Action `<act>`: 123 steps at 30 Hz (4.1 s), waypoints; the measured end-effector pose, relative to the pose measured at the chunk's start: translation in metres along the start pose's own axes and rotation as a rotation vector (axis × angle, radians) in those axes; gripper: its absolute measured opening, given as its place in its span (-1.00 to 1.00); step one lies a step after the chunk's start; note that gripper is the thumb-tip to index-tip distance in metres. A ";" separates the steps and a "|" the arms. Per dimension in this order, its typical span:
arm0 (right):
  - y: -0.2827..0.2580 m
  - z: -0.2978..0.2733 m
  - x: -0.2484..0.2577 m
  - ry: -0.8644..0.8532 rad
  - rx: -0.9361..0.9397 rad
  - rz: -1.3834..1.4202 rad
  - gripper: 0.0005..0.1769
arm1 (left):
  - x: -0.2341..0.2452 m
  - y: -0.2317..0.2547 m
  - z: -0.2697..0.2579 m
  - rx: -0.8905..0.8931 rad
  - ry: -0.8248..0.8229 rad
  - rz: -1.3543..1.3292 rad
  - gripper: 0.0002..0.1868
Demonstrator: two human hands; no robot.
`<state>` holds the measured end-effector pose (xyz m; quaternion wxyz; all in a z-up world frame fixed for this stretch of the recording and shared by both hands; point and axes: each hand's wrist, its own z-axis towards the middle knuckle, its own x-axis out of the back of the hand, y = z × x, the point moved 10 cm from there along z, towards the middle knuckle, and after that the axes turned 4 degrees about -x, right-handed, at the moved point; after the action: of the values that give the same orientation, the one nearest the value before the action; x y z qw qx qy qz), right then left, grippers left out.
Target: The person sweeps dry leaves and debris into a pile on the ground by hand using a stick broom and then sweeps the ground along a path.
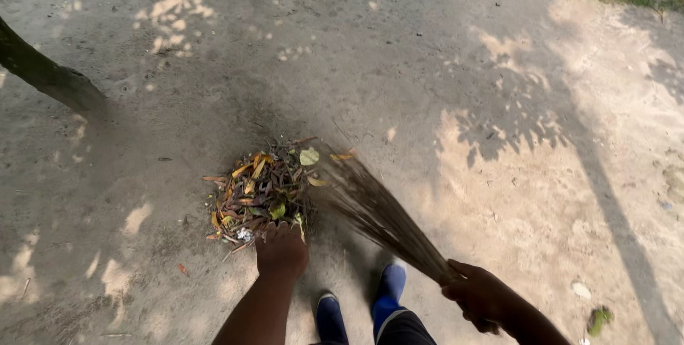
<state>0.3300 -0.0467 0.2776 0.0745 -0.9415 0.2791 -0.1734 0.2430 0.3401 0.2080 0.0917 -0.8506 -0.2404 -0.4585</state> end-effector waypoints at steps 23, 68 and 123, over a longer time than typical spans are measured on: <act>-0.160 0.279 0.095 -0.479 0.776 -1.125 -0.63 | 0.083 0.115 0.125 0.382 -0.134 -0.299 -0.31; -0.908 0.266 0.556 -0.246 0.329 0.681 -0.53 | 0.666 0.403 0.745 0.115 -0.281 -1.702 -0.67; -2.037 0.856 1.110 -0.293 0.216 0.646 -0.68 | 1.345 0.420 1.943 0.232 -0.257 -1.995 -0.71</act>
<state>2.5335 1.0753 0.2813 0.2634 -0.8064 0.5284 -0.0329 2.5040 1.1443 0.2498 -0.2779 -0.2901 -0.8926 -0.2045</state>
